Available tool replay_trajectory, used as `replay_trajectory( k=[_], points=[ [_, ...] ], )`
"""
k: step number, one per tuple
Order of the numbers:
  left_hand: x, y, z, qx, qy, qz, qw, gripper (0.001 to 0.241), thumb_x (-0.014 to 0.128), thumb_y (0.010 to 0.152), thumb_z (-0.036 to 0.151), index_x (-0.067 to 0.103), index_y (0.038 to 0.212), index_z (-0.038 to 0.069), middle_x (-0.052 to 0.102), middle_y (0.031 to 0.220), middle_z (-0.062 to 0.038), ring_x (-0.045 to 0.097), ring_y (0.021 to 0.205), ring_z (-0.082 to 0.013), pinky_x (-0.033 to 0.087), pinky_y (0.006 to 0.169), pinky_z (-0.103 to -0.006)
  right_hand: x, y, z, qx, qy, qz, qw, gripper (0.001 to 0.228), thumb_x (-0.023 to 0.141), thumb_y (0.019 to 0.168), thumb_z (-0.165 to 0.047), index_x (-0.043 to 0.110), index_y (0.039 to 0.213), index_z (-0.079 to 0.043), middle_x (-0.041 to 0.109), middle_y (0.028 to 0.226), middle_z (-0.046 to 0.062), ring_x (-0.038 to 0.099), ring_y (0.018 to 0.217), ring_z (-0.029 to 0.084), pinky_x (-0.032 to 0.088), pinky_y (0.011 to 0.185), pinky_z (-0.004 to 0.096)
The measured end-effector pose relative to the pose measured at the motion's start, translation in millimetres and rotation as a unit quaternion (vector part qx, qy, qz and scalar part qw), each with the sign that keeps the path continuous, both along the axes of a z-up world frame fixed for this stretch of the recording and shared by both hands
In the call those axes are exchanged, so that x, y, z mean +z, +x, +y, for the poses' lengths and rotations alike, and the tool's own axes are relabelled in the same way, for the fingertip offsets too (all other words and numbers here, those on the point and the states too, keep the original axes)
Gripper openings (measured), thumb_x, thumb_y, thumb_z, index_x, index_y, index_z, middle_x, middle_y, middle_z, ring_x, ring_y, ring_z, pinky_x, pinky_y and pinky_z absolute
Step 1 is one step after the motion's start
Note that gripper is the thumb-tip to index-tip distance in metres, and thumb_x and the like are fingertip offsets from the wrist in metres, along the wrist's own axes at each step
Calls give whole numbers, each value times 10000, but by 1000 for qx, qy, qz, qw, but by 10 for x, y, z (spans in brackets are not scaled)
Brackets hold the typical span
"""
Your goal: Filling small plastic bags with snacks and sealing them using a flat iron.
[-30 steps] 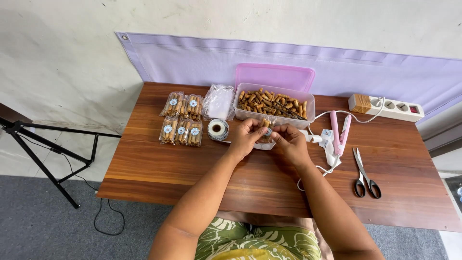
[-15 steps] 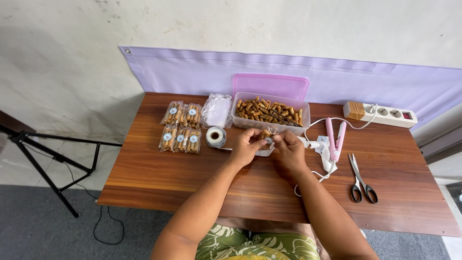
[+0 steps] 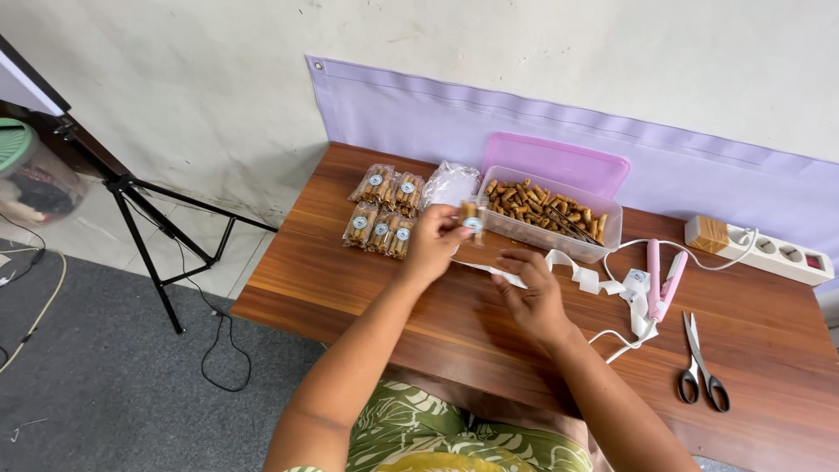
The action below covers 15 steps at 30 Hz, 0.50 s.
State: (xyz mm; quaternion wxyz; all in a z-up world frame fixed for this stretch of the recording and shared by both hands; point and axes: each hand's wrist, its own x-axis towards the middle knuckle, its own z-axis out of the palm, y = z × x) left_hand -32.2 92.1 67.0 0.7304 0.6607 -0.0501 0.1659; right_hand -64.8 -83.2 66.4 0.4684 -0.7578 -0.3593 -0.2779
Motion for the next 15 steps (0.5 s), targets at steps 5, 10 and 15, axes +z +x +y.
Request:
replay_trajectory(
  k=[5,10,15],
  points=[
    [-33,-157,693,173,166,16,971,220,681,727,68,610,932,33,635,826,-130,624,787,-246,491,680,-325,-30,21,284,23,-89,2,996,315,663,737,-154,598,1022,-38,566,1034,140,564,955,318,444,803,402],
    [-284,-125,1111,248,215,100,939,223,684,733,147,622,940,87,640,808,-64,613,711,-168,481,609,-270,-137,88,654,7,-207,-10,978,407,629,761,-257,553,1117,-75,534,1110,130,526,995,320,424,781,406],
    [-441,-50,1126,270,263,97,921,226,715,689,177,632,882,93,600,787,-52,606,761,-217,485,647,-304,-189,93,993,-66,-354,-6,933,488,597,765,-359,513,1184,-123,447,1250,105,323,1222,298,197,985,454]
  ],
)
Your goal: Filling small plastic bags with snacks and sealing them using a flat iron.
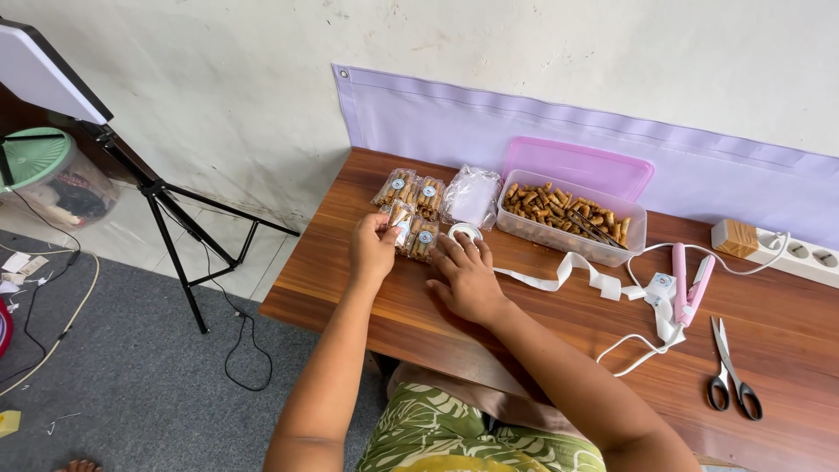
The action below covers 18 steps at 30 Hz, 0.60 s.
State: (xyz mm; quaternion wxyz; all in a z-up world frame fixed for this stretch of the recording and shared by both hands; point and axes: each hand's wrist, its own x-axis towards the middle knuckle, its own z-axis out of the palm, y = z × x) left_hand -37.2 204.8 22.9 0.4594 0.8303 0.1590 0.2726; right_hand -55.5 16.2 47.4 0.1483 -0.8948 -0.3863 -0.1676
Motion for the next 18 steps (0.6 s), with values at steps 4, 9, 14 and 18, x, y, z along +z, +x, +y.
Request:
replay_trajectory(
  k=[4,9,14,18],
  points=[
    [130,-32,-70,11,57,48,997,254,658,731,197,578,968,150,616,818,-9,592,806,-237,411,783,-370,-165,34,52,-22,-40,4,999,502,560,779,-411,486,1206,-158,396,1294,73,245,1261,297,154,996,478],
    [15,39,-103,29,177,42,983,246,643,737,180,551,963,143,605,825,-10,568,853,-211,324,844,-386,-257,50,1,-40,-22,12,999,477,523,803,-435,484,1201,-175,410,1274,63,262,1253,284,182,996,439],
    [-9,19,-177,72,251,30,965,246,657,710,204,549,927,164,533,880,-6,495,906,-224,296,860,-418,-231,34,-4,-42,-28,19,999,486,524,801,-433,474,1209,-174,401,1272,71,257,1251,289,182,995,433],
    [-80,6,-177,91,261,17,961,240,665,699,229,575,915,178,477,989,-3,410,1016,-232,244,896,-448,-219,26,-3,-42,-35,28,998,494,517,804,-439,463,1220,-178,384,1289,74,242,1260,289,178,997,431]
  ],
)
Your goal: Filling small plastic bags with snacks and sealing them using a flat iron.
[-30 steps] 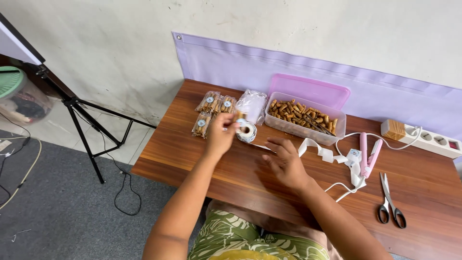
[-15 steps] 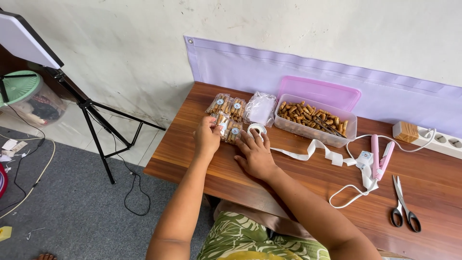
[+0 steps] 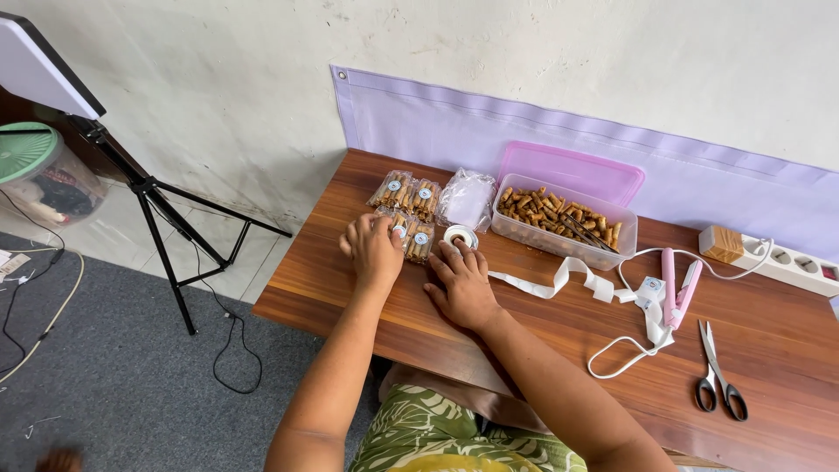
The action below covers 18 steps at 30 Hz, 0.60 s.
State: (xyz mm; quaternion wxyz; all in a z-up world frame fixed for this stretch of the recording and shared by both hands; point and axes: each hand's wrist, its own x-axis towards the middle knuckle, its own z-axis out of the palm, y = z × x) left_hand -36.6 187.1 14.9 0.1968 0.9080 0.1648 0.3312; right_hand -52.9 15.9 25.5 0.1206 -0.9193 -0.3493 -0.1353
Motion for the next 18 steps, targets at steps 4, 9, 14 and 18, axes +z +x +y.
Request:
replay_trajectory(
  k=[4,9,14,18],
  points=[
    [-200,51,31,6,5,-16,1000,197,649,710,262,588,886,198,463,1003,8,378,1058,-231,210,913,-453,-15,14,3,-2,1,-3,1000,489,525,802,-433,469,1214,-176,391,1284,76,252,1258,284,180,998,427],
    [-199,26,22,-5,-12,-83,996,206,638,722,285,560,899,215,457,1018,9,396,1033,-238,220,893,-450,-27,21,-19,9,23,-6,1000,498,534,795,-440,483,1207,-165,400,1284,83,268,1258,274,185,1009,423],
    [-194,34,-23,-45,-17,-136,989,196,636,713,251,547,886,224,461,1007,20,409,1013,-238,230,879,-446,-54,49,-87,20,77,-28,996,455,564,785,-408,523,1157,-149,442,1234,77,318,1225,264,218,1000,417],
    [-22,7,-170,-96,-44,-190,976,182,628,714,194,553,877,220,469,992,22,431,988,-236,262,846,-427,-198,178,-139,20,169,-61,983,353,594,782,-332,579,1069,-127,503,1148,65,401,1157,251,288,952,396]
  ],
)
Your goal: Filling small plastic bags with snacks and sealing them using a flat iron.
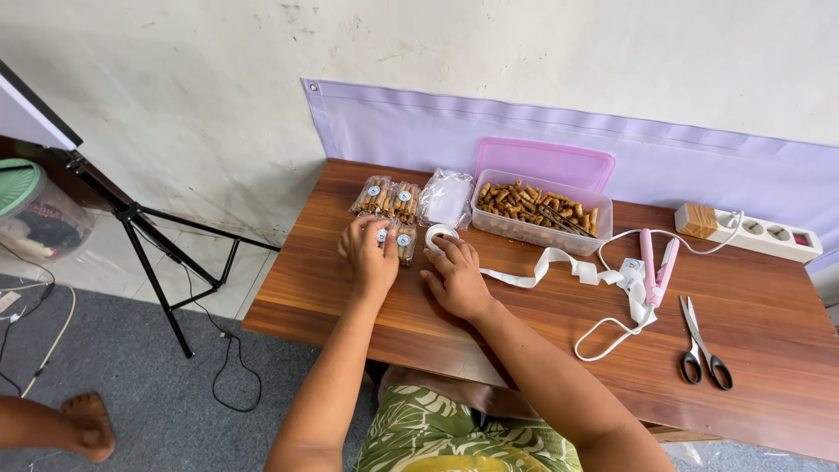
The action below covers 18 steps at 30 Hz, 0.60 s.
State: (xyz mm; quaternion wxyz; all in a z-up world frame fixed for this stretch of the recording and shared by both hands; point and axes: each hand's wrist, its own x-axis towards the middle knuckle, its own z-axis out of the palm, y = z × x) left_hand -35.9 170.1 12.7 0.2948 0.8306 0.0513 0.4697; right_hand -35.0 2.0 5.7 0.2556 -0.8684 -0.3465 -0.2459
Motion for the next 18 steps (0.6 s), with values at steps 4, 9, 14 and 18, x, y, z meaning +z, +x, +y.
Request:
replay_trajectory(
  k=[4,9,14,18],
  points=[
    [357,64,-275,-125,-111,29,986,78,570,783,103,576,854,134,495,952,-41,455,982,-224,311,850,-404,19,69,-67,-11,65,-16,998,277,596,788,-263,604,1025,-119,535,1100,49,449,1108,246,329,917,384],
    [447,294,-587,-223,-296,-18,928,145,527,819,14,516,956,-33,516,1031,-214,533,1005,-378,468,798,-389,9,208,-127,-35,127,-28,991,250,594,780,-151,605,1019,-81,562,1066,79,513,1046,269,407,850,376],
    [276,370,-736,-235,-307,-33,922,155,495,830,17,487,980,-22,486,1032,-197,516,1010,-361,451,845,-409,82,370,-115,-27,134,17,990,248,536,796,-80,606,1031,-40,575,1060,109,551,996,290,445,835,349],
    [106,443,-775,-213,-167,-139,953,138,547,781,10,525,912,47,481,966,-91,518,957,-269,460,801,-345,150,659,-40,-5,48,79,996,255,522,799,-92,595,1029,-11,569,1068,157,551,999,339,462,835,372]
  ],
)
